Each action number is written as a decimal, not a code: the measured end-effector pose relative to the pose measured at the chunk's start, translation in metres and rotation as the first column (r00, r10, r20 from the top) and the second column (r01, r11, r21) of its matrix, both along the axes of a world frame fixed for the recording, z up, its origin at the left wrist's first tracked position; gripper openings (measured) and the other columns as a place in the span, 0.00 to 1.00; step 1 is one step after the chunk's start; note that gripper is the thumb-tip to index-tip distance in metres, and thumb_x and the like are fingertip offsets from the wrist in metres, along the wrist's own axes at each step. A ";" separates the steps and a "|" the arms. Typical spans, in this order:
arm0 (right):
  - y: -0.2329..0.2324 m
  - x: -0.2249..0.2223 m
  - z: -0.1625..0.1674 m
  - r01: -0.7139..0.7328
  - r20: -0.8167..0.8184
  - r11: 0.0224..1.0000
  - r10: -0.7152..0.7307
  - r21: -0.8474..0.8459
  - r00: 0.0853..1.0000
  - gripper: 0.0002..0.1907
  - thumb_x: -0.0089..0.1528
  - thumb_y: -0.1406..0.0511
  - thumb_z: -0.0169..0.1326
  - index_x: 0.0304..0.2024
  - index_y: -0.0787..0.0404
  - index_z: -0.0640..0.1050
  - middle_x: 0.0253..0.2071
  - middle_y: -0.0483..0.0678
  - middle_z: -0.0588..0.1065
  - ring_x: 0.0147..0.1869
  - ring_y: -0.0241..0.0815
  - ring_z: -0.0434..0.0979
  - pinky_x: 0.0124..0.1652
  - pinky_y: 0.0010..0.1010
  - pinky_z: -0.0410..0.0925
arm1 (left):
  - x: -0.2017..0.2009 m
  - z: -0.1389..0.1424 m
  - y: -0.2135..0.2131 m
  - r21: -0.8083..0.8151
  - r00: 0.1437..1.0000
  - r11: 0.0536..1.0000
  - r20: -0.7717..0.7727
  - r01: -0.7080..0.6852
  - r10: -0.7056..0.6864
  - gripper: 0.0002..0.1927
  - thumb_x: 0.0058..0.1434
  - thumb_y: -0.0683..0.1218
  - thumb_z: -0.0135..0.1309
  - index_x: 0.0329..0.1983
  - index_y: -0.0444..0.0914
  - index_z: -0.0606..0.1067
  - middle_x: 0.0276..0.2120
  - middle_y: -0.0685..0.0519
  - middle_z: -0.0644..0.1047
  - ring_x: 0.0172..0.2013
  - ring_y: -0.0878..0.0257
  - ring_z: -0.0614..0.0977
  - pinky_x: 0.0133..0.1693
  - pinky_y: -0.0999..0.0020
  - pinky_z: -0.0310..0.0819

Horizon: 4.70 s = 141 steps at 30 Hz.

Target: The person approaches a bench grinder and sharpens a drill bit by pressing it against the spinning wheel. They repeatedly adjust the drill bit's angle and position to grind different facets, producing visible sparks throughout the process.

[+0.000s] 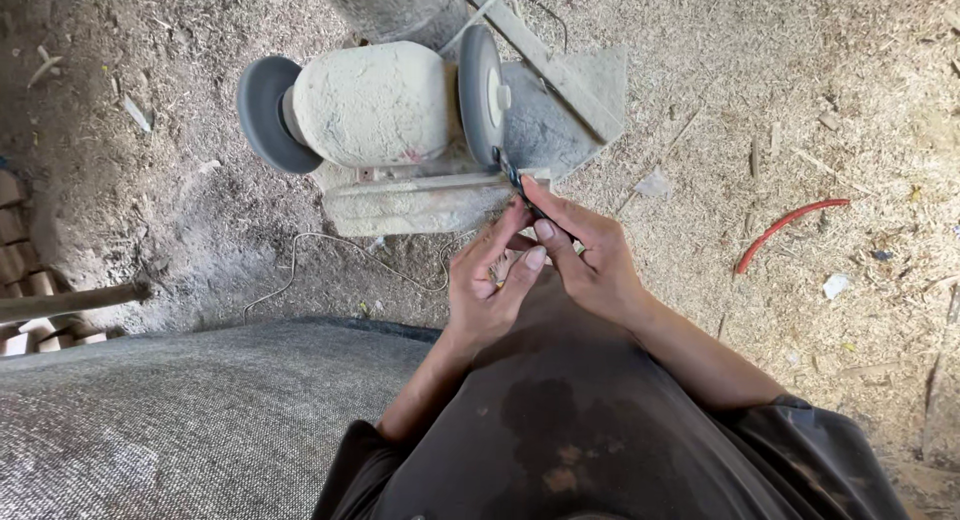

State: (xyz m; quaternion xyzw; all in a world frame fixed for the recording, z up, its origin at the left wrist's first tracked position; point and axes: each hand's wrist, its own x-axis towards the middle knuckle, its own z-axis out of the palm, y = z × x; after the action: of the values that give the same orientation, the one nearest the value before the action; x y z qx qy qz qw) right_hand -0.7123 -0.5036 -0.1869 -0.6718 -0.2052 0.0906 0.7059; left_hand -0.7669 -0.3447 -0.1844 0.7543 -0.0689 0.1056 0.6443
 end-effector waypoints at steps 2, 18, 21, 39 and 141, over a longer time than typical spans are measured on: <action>0.000 0.001 -0.001 -0.004 0.030 1.000 0.003 0.026 1.000 0.23 0.72 0.76 0.47 0.70 0.64 0.69 0.63 0.54 0.76 0.64 0.37 0.75 0.61 0.27 0.69 | 0.001 0.000 0.000 0.048 1.000 0.999 -0.006 -0.012 0.013 0.27 0.70 0.39 0.58 0.72 0.34 0.67 0.56 0.44 0.80 0.48 0.62 0.85 0.51 0.67 0.81; -0.003 0.005 0.002 -0.029 0.116 0.999 0.031 -0.021 0.993 0.25 0.71 0.76 0.48 0.70 0.63 0.68 0.60 0.55 0.78 0.60 0.38 0.79 0.58 0.27 0.72 | 0.001 0.003 -0.002 0.071 0.999 0.997 -0.018 -0.029 0.031 0.27 0.69 0.38 0.58 0.70 0.30 0.68 0.57 0.42 0.80 0.48 0.61 0.85 0.51 0.67 0.80; -0.005 0.006 0.002 -0.029 0.132 0.999 0.034 -0.039 0.991 0.25 0.70 0.76 0.49 0.70 0.62 0.68 0.58 0.54 0.79 0.58 0.39 0.80 0.57 0.27 0.72 | 0.000 0.004 -0.002 0.082 1.000 0.996 -0.017 -0.024 0.025 0.26 0.69 0.38 0.58 0.69 0.30 0.68 0.57 0.42 0.80 0.48 0.61 0.84 0.50 0.67 0.80; -0.002 0.005 0.005 -0.006 0.116 0.999 0.010 -0.032 0.993 0.26 0.70 0.76 0.50 0.70 0.61 0.68 0.58 0.54 0.79 0.56 0.38 0.81 0.55 0.27 0.74 | 0.002 -0.002 0.001 0.063 1.000 0.998 0.005 -0.014 0.014 0.27 0.69 0.39 0.58 0.71 0.34 0.68 0.56 0.43 0.80 0.51 0.59 0.85 0.54 0.65 0.80; -0.005 -0.006 -0.011 0.242 0.458 0.957 -0.144 -0.162 0.877 0.29 0.64 0.74 0.61 0.68 0.62 0.70 0.52 0.55 0.77 0.46 0.44 0.82 0.44 0.29 0.73 | -0.005 0.024 -0.001 0.127 0.999 0.991 -0.022 0.045 -0.043 0.28 0.69 0.45 0.59 0.68 0.29 0.68 0.53 0.43 0.79 0.43 0.60 0.85 0.47 0.67 0.80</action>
State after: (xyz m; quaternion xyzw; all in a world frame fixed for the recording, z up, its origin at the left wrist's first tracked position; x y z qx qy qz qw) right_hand -0.7182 -0.5082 -0.1980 -0.7639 -0.2806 -0.1137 0.5699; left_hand -0.7717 -0.3460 -0.1600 0.7931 -0.0858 0.0795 0.5977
